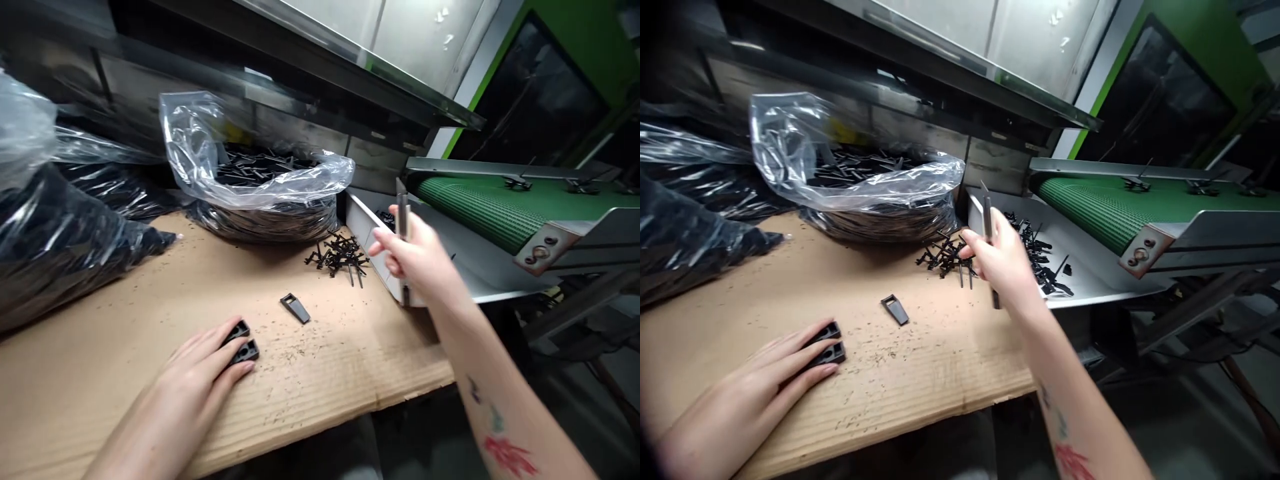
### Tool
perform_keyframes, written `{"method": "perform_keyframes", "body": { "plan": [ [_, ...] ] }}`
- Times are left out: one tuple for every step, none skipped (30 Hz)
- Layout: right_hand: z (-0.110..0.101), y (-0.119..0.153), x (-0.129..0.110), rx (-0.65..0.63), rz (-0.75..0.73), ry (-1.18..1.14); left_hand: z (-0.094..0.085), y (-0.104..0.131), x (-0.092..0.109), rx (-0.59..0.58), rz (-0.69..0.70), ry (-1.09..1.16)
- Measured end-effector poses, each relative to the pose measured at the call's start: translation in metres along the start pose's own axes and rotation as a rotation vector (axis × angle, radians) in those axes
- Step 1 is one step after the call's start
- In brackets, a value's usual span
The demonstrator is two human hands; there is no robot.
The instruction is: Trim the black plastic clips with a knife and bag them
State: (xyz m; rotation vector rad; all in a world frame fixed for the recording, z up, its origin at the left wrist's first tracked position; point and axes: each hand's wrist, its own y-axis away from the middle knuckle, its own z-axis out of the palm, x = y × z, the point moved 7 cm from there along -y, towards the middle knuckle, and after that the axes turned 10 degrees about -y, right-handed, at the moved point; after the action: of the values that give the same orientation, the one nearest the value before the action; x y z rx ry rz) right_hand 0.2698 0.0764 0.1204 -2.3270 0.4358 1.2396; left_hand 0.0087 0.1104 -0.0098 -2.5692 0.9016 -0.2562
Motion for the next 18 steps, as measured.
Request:
{"method": "perform_keyframes", "body": {
  "plan": [
    [-0.023,0.0,0.001,0.039,0.007,0.08,0.004,0.001,-0.008,-0.001,-0.01,-0.006],
    [-0.048,-0.002,0.007,0.089,0.034,0.175,0.009,0.002,-0.017,-0.008,-0.014,-0.018],
    [-0.072,-0.005,0.018,0.129,0.094,0.284,0.013,0.002,-0.026,-0.025,-0.016,-0.034],
    [-0.096,-0.01,0.033,0.167,0.173,0.385,0.017,0.001,-0.037,-0.053,-0.017,-0.05],
    [-0.116,-0.016,0.05,0.188,0.25,0.474,0.02,-0.002,-0.047,-0.087,-0.02,-0.063],
    [-0.132,-0.024,0.067,0.198,0.314,0.548,0.022,-0.006,-0.057,-0.128,-0.024,-0.071],
    [-0.143,-0.032,0.084,0.201,0.37,0.61,0.023,-0.01,-0.066,-0.156,-0.029,-0.077],
    [-0.15,-0.039,0.099,0.201,0.415,0.658,0.023,-0.016,-0.072,-0.173,-0.029,-0.082],
    [-0.153,-0.046,0.112,0.198,0.449,0.693,0.022,-0.021,-0.076,-0.181,-0.021,-0.086],
    [-0.153,-0.051,0.123,0.195,0.475,0.719,0.019,-0.026,-0.079,-0.175,-0.012,-0.094],
    [-0.151,-0.055,0.131,0.198,0.494,0.739,0.017,-0.03,-0.079,-0.166,0.0,-0.098],
    [-0.149,-0.058,0.136,0.206,0.506,0.755,0.014,-0.032,-0.078,-0.152,0.006,-0.1],
    [-0.147,-0.06,0.139,0.222,0.512,0.769,0.011,-0.032,-0.076,-0.136,0.002,-0.099],
    [-0.146,-0.061,0.14,0.243,0.514,0.782,0.008,-0.032,-0.074,-0.124,-0.006,-0.093],
    [-0.145,-0.061,0.14,0.265,0.513,0.793,0.005,-0.03,-0.07,-0.126,-0.013,-0.086],
    [-0.144,-0.062,0.139,0.287,0.513,0.801,0.003,-0.028,-0.067,-0.137,-0.013,-0.078],
    [-0.144,-0.063,0.138,0.305,0.515,0.803,0.0,-0.026,-0.062,-0.15,-0.009,-0.075],
    [-0.143,-0.064,0.137,0.318,0.519,0.801,-0.003,-0.025,-0.058,-0.157,-0.002,-0.075]
  ]
}}
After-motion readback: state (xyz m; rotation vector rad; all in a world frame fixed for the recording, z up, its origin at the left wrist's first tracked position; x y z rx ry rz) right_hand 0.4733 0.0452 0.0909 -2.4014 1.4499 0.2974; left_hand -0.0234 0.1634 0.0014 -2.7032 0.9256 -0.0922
